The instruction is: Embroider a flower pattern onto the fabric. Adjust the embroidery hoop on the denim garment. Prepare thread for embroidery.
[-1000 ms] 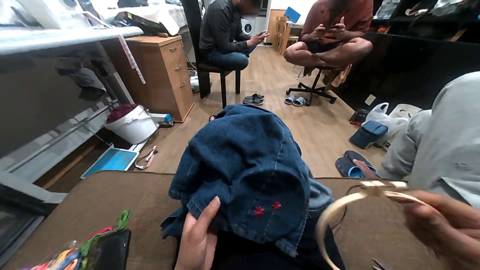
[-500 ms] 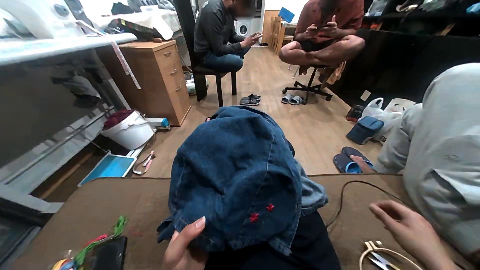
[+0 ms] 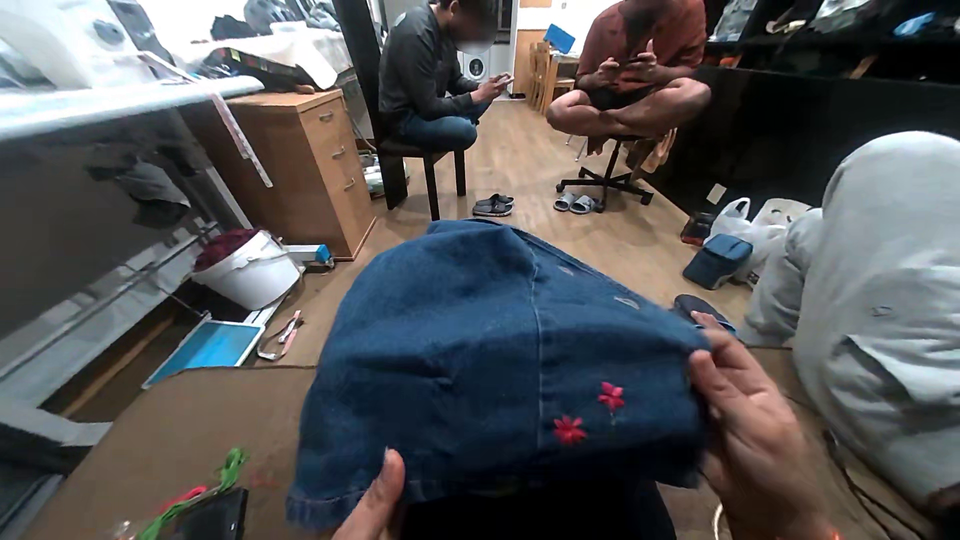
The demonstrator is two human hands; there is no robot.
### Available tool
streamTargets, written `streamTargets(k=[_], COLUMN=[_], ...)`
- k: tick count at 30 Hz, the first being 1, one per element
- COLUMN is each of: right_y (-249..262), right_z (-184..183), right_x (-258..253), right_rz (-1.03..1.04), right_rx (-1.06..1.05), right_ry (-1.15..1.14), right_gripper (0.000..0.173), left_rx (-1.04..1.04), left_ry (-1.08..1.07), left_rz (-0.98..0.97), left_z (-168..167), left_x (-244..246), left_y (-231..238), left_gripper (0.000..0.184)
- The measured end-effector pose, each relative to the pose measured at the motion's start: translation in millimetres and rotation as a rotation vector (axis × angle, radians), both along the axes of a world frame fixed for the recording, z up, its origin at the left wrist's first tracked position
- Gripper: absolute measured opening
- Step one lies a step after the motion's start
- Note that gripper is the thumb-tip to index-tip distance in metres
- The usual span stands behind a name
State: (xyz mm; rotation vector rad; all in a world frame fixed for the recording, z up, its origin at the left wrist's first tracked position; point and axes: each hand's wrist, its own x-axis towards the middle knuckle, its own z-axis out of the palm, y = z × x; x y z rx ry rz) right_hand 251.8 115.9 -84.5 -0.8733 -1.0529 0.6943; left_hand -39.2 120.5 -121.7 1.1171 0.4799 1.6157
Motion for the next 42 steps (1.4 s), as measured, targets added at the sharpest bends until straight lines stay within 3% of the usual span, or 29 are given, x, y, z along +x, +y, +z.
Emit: streamTargets(k=[2,5,7,8,10,12,13,15,18,20,23,26,30,34,36,38,40,42], right_y=[10.4,32.6,36.1,34.7,25.2,18.0,16.3,16.5,34.9,67.3,106.6,111.7,114.6,116.8,121.0,127.3,141.9,160.8], right_z=[-2.3,-39.8,-47.8,-46.3,-43.0,-34.2,-27.4,-18.4,-33.9,-52.7,-68.3,-70.0,-74.5,-55.1,-37.0,-16.8,1.8,18.6], right_x=[7.2,17.3,26.5,29.3,27.0,17.6,9.7,-17.8,-61.5,-57.5,-22.4,-1.7,22.2,69.2,74.4,66.9,52.1,39.8], right_rz=[-0.076,-0.244,-0.145,-0.109,-0.239,-0.521,-0.614,-0.588,-0.315,-0.28,-0.246,-0.152,-0.278,-0.266,-0.157,0.004,0.14,0.242], right_rx=[-0.019,-0.237,-0.459,-0.519,-0.424,-0.119,0.063,0.354,0.448,0.284,0.099,0.028,-0.189,-0.493,-0.507,-0.559,-0.675,-0.716], right_ry=[-0.232,-0.61,-0.69,-0.661,-0.608,-0.687,-0.734,-0.795,-0.982,-1.211,-1.35,-1.281,-1.162,-0.595,-0.265,-0.078,-0.097,-0.131], right_gripper=[0.014,0.021,0.031,0.037,0.044,0.04,0.034,0.022,0.04,0.064,0.075,0.068,0.06,0.047,0.047,0.058,0.066,0.054], left_rx=[-0.092,-0.547,-0.74,-0.75,-0.552,0.004,0.272,0.636,0.821,0.823,0.772,0.698,0.671,0.759,0.813,0.845,0.812,0.625], left_ry=[0.04,0.04,0.087,0.11,0.082,0.157,0.306,0.665,1.004,1.262,1.439,1.442,1.538,1.456,1.298,1.219,1.24,1.364], left_rz=[0.137,0.154,0.178,0.191,0.273,0.314,0.346,0.399,0.432,0.472,0.479,0.487,0.611,0.79,0.861,0.902,0.896,0.797], left_z=[-19.0,-39.0,-52.2,-56.2,-61.7,-62.1,-51.7,-18.3,0.5,-16.2,-37.7,-33.3,-30.0,-25.1,-5.8,22.9,60.2,98.6], left_x=[4.8,2.9,-11.6,-21.3,-35.9,-41.3,-38.6,-19.4,42.5,73.7,90.2,88.6,81.6,66.4,58.1,50.0,42.5,34.8], left_y=[-3.9,2.7,13.4,14.0,5.1,-1.4,-0.4,2.4,48.0,101.0,141.2,140.2,139.0,129.5,123.0,120.4,130.4,153.8], left_gripper=[0.021,0.025,0.017,0.026,0.026,0.032,0.027,0.007,0.028,0.048,0.058,0.063,0.066,0.05,0.035,0.031,0.036,0.05])
